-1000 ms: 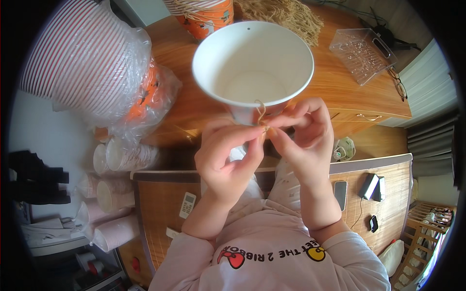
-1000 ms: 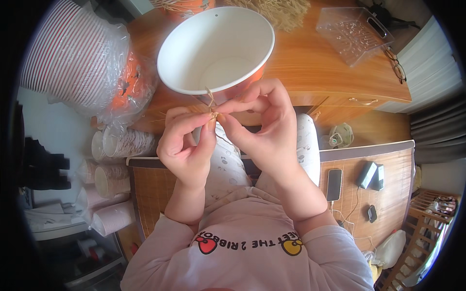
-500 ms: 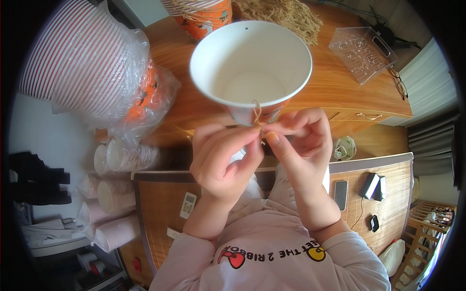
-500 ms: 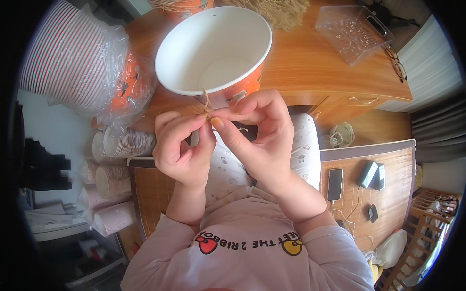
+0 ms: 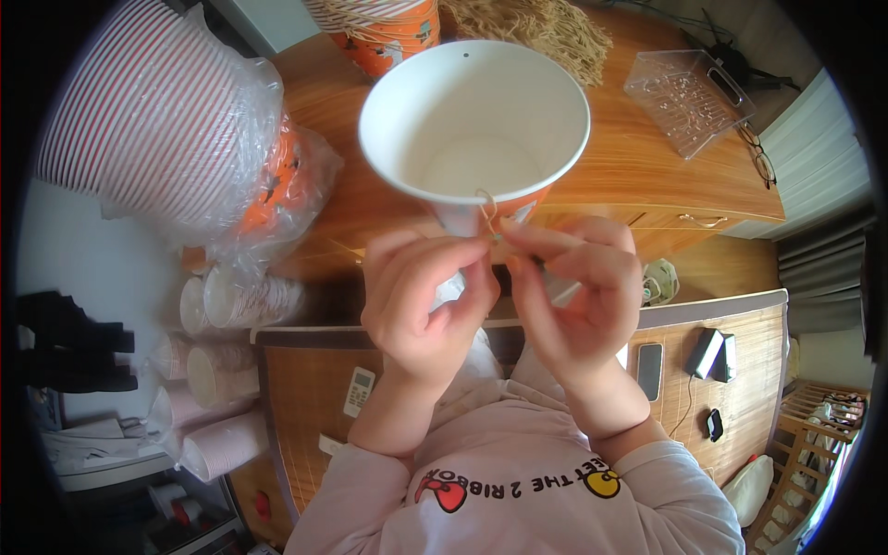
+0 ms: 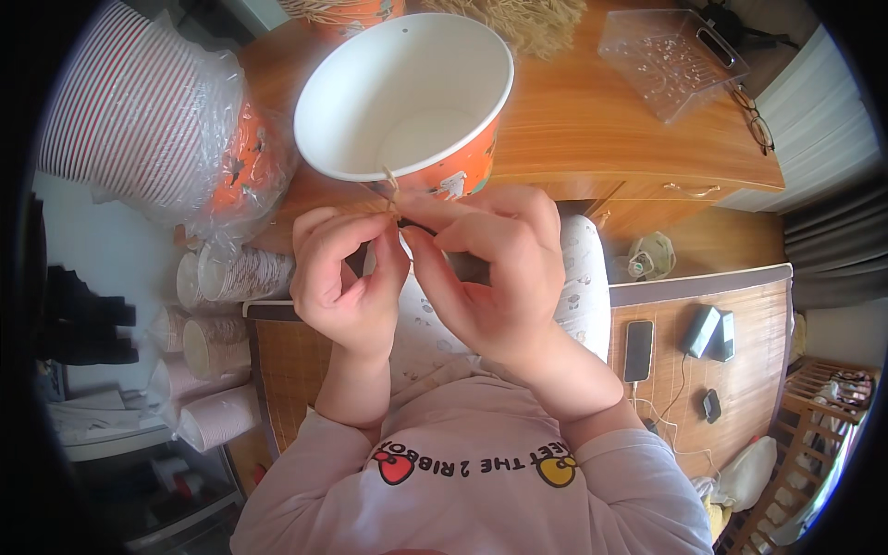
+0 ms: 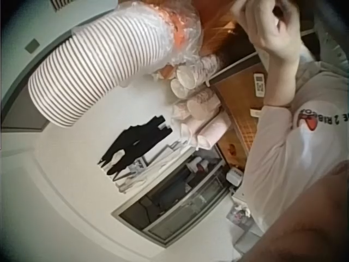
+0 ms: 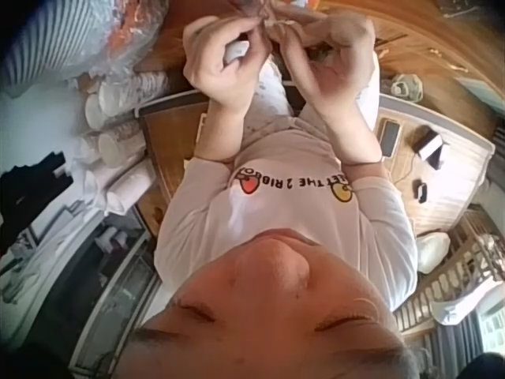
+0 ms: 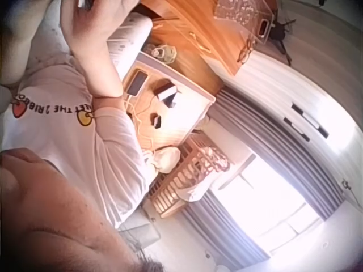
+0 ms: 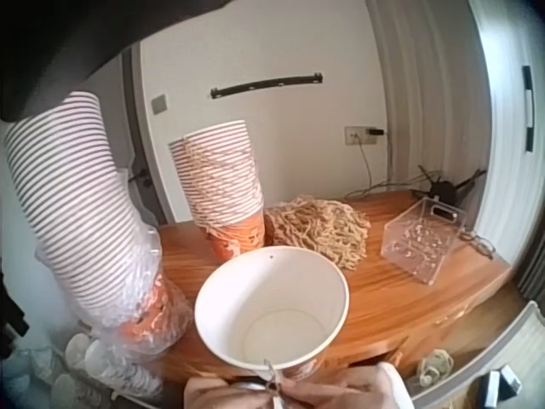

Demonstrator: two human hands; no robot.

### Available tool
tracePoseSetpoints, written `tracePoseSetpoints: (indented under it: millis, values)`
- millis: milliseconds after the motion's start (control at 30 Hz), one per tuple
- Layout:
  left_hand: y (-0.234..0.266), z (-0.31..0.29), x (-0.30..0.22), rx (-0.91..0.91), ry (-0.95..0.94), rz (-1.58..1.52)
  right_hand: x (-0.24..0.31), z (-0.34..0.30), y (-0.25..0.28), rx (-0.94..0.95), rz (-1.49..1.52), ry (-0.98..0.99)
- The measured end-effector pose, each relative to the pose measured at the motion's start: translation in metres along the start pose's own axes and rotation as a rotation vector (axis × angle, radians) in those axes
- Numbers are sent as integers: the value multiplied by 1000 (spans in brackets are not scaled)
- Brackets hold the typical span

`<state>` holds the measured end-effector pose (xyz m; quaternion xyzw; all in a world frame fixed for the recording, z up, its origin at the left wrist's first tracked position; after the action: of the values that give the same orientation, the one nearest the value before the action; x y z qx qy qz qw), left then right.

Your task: Threading a thin string handle through pre-punched holes in a large paper bucket and tying it.

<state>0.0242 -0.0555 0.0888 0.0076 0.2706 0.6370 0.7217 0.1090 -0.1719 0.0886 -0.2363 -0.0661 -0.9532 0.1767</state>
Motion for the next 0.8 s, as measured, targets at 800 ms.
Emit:
tracePoseSetpoints:
  millis: [800]
  values:
    - [2, -3, -3, -15, -36, 40, -2, -1, -3, -98, 50, 1]
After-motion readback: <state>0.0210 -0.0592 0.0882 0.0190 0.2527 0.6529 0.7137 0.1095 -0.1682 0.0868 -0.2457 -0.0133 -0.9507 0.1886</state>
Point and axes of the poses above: each hand's wrist, its own z-axis towards the middle knuckle, its own y-axis out of the back of the hand, x = y × z, the point moved 4 cm from there along z, towards the middle knuckle, and after that the axes turned 12 degrees about z, right-handed, at the moved point
